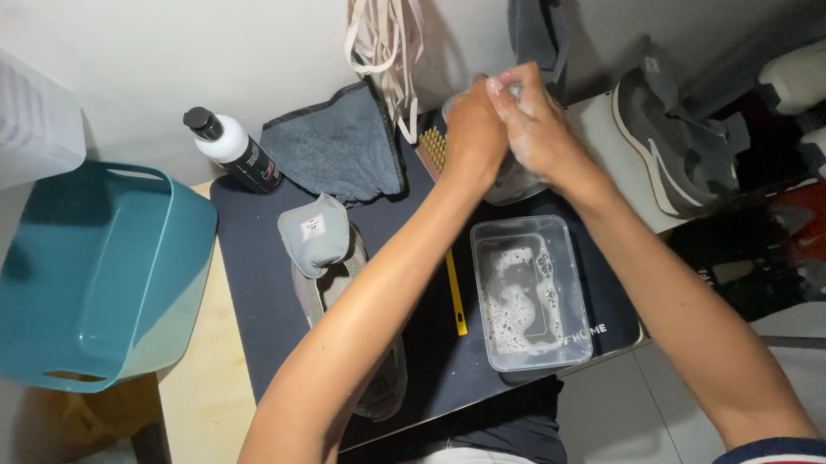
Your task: Washing shoelaces in a container of soapy water, rinsing them, and drying them with a microfiber cloth.
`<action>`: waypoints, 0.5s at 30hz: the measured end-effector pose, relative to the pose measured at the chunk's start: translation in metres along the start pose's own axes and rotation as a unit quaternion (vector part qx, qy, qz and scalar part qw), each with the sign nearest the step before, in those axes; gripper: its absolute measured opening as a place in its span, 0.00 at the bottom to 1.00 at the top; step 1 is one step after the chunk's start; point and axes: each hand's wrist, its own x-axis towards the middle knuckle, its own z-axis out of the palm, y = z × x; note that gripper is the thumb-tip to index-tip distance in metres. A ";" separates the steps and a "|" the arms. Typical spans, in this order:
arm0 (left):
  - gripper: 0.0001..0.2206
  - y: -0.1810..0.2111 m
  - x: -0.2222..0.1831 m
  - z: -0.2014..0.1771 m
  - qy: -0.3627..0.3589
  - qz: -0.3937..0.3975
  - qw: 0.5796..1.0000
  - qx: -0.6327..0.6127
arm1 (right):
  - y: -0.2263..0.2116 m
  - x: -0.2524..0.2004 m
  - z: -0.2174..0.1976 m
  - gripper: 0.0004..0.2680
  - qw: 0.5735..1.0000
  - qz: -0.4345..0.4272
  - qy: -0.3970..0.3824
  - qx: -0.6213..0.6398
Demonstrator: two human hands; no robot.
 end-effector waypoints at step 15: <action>0.19 0.001 0.000 -0.026 -0.044 -0.090 0.991 -0.091 | 0.002 0.022 0.019 0.18 0.945 0.101 0.091 0.299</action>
